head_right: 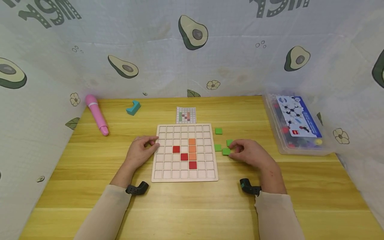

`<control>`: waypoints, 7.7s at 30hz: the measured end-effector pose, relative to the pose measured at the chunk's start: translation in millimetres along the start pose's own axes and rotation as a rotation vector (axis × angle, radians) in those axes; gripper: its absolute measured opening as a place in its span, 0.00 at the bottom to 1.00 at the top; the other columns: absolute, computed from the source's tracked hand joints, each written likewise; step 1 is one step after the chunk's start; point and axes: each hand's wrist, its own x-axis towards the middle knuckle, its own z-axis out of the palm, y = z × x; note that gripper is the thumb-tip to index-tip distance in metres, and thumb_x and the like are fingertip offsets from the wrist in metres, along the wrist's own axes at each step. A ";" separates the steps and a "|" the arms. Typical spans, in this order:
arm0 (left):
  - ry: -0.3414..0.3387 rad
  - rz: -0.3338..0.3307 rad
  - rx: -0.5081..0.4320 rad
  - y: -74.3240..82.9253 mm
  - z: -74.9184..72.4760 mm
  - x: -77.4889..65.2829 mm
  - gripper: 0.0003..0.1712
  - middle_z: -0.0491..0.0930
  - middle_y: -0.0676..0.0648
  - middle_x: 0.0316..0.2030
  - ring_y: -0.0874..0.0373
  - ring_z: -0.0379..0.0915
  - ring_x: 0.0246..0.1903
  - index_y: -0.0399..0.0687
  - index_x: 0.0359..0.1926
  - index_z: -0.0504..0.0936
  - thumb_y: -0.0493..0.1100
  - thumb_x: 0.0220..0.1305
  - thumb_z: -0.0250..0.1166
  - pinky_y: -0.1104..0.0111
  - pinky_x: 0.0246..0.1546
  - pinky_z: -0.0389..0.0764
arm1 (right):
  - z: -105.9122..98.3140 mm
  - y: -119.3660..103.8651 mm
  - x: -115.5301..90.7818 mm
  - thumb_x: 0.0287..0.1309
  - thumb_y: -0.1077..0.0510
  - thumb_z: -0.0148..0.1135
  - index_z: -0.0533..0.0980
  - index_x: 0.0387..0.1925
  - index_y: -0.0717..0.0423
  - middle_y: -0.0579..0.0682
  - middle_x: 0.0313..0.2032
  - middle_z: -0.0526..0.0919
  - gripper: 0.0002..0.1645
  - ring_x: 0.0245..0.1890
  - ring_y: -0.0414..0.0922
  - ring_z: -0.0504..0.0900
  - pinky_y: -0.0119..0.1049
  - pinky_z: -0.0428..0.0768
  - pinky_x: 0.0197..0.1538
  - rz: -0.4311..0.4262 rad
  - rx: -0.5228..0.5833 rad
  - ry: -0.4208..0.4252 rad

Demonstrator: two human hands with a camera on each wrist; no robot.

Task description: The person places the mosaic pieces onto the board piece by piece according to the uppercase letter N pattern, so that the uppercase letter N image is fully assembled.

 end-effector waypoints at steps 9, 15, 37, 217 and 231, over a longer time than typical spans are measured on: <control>0.002 0.008 0.004 -0.8 -0.4 0.4 0.15 0.83 0.50 0.33 0.54 0.67 0.37 0.47 0.51 0.88 0.46 0.66 0.69 0.65 0.40 0.66 | 1.7 -21.5 -0.6 0.63 0.49 0.69 0.80 0.51 0.54 0.50 0.34 0.78 0.19 0.31 0.45 0.73 0.35 0.71 0.34 -0.052 -0.027 0.066; -0.002 0.013 0.008 -0.9 -0.8 0.3 0.16 0.83 0.51 0.33 0.55 0.68 0.37 0.47 0.51 0.88 0.47 0.65 0.70 0.65 0.41 0.66 | 12.0 -40.0 4.3 0.64 0.53 0.68 0.80 0.51 0.55 0.50 0.33 0.78 0.17 0.30 0.45 0.72 0.34 0.71 0.32 -0.094 0.006 0.092; -0.009 -0.011 -0.002 -1.0 0.3 -0.9 0.16 0.82 0.51 0.34 0.54 0.68 0.38 0.47 0.52 0.88 0.47 0.66 0.70 0.65 0.42 0.66 | 58.8 -110.5 38.1 0.63 0.52 0.68 0.80 0.49 0.51 0.47 0.29 0.77 0.15 0.27 0.44 0.72 0.35 0.70 0.32 -0.185 -0.054 0.061; -0.012 -0.018 -0.005 -0.7 -0.8 -0.2 0.16 0.82 0.51 0.34 0.54 0.68 0.39 0.49 0.52 0.88 0.47 0.66 0.70 0.65 0.43 0.66 | 50.0 -90.9 34.4 0.60 0.55 0.72 0.83 0.49 0.51 0.47 0.27 0.75 0.15 0.28 0.45 0.71 0.32 0.67 0.30 -0.189 0.144 0.053; -0.007 -0.027 -0.002 0.0 -0.5 -0.7 0.16 0.82 0.51 0.34 0.54 0.67 0.38 0.49 0.52 0.88 0.47 0.66 0.70 0.65 0.42 0.64 | 82.6 -124.5 50.1 0.61 0.54 0.71 0.83 0.48 0.49 0.45 0.26 0.75 0.14 0.24 0.43 0.70 0.34 0.68 0.30 -0.192 0.153 0.003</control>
